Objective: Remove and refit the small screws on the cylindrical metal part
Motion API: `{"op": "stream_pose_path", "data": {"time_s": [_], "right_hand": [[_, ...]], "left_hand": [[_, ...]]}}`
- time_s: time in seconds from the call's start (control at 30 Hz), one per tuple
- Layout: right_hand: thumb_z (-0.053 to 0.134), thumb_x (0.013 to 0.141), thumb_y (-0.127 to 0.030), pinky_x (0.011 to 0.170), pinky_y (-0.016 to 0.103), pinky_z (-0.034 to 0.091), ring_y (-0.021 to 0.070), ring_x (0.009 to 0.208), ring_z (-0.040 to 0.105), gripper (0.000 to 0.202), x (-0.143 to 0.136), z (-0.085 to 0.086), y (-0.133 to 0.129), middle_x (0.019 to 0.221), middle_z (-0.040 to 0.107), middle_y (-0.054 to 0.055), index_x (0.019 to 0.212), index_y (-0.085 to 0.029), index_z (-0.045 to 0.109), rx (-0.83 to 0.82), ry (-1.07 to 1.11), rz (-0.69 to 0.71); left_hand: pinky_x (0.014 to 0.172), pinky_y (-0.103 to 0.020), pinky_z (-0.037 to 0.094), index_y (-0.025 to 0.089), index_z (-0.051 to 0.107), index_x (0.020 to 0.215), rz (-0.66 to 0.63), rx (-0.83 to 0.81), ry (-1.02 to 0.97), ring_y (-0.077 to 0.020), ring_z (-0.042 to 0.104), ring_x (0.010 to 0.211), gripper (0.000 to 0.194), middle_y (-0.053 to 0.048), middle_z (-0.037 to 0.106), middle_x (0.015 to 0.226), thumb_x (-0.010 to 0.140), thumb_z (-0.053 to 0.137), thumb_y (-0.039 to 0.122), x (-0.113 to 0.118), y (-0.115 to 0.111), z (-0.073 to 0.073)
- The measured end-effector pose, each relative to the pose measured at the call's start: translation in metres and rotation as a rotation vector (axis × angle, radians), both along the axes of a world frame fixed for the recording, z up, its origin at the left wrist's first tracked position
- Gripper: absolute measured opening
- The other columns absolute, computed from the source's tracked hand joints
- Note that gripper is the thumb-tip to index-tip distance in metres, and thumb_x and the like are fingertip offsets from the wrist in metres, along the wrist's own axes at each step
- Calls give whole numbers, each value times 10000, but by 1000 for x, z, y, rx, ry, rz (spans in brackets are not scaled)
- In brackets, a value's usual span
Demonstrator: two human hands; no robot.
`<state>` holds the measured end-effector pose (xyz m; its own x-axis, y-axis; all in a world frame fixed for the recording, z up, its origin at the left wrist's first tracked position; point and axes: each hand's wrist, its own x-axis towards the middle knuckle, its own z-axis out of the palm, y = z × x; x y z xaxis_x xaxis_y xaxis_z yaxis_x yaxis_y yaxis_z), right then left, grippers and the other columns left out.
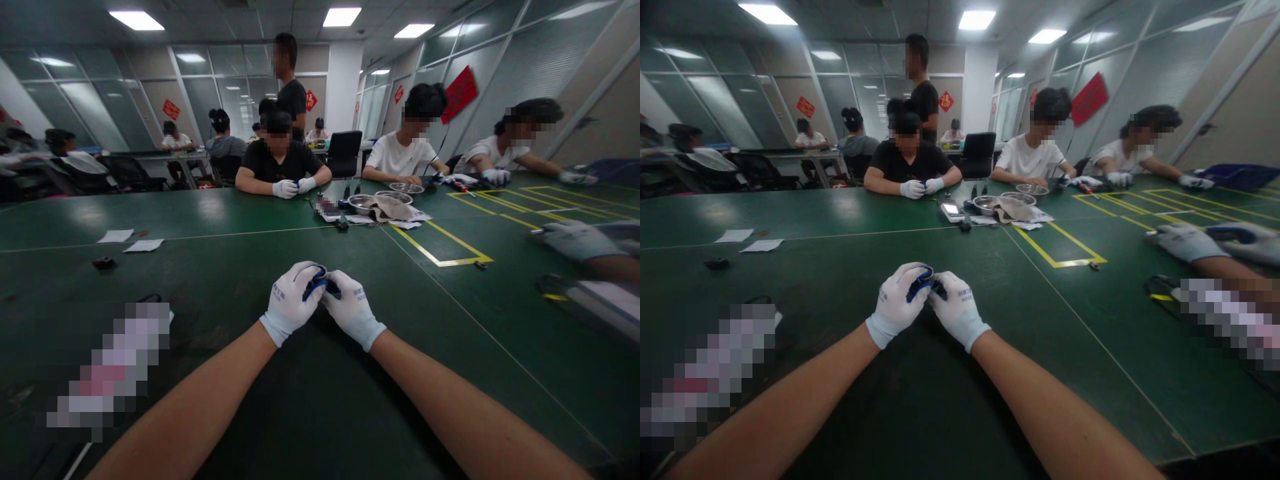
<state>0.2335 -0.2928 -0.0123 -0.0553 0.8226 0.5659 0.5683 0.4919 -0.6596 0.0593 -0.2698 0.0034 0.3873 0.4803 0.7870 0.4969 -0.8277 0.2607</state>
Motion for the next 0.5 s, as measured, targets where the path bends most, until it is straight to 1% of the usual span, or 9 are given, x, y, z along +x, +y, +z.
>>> {"op": "stream_pose_path", "data": {"time_s": [0.27, 0.5], "right_hand": [[635, 851, -130, 787, 342, 581, 211, 820, 700, 168, -2, 0, -1, 935, 751, 62, 964, -214, 727, 34, -2, 21], [624, 889, -146, 774, 331, 586, 206, 802, 708, 161, -3, -1, 0, 913, 760, 62, 977, -214, 740, 41, -6, 45]], "left_hand": [[938, -375, 628, 209, 651, 1235, 8, -3, -10, -249, 739, 1106, 275, -118, 733, 1235, 970, 598, 261, 1, -1, 0], [930, -367, 627, 196, 646, 1237, 3, 29, -28, -247, 740, 1095, 270, -123, 733, 1228, 979, 601, 260, 0, -1, 1]]}}
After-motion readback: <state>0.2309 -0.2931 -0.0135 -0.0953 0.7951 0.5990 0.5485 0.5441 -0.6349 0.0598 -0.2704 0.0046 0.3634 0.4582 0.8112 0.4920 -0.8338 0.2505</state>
